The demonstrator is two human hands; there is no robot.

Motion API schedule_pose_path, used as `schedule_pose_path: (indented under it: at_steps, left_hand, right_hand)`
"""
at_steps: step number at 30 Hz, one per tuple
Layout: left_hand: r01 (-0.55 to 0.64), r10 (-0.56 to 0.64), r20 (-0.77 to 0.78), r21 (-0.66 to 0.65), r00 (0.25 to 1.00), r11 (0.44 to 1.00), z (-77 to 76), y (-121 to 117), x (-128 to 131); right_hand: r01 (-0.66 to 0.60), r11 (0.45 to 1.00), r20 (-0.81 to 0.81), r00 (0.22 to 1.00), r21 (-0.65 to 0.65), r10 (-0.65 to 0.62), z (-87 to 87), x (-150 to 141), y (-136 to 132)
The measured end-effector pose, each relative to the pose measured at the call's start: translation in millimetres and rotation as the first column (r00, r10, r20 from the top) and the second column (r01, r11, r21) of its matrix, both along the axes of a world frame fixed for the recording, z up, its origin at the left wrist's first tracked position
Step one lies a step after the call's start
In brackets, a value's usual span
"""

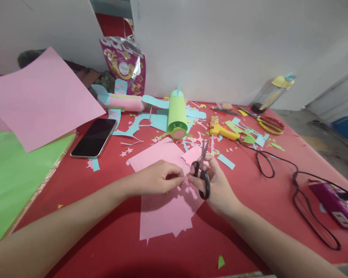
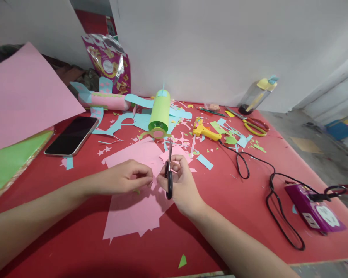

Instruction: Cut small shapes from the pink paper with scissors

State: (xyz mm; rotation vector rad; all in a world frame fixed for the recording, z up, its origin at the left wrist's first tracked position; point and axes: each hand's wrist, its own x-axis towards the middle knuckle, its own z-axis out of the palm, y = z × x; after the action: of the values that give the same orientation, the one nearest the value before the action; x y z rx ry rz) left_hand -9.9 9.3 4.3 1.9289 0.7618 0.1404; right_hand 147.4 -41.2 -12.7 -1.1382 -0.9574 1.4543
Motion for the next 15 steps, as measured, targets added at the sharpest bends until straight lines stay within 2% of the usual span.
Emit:
schedule_pose_path:
  at_steps: [7,15]
  left_hand:
    - [-0.025,0.025,-0.002,-0.028,1.0,0.999,1.1,-1.1,1.1]
    - [-0.09,0.09,-0.008,-0.026,0.996,0.996,2.7,-4.7,3.9]
  right_hand:
    - [0.018,0.999,-0.02,1.0,-0.038,-0.019,1.2,0.1,0.5]
    - [0.002,1.0,-0.044,0.999,-0.023,-0.003,2.0,-0.9,0.9]
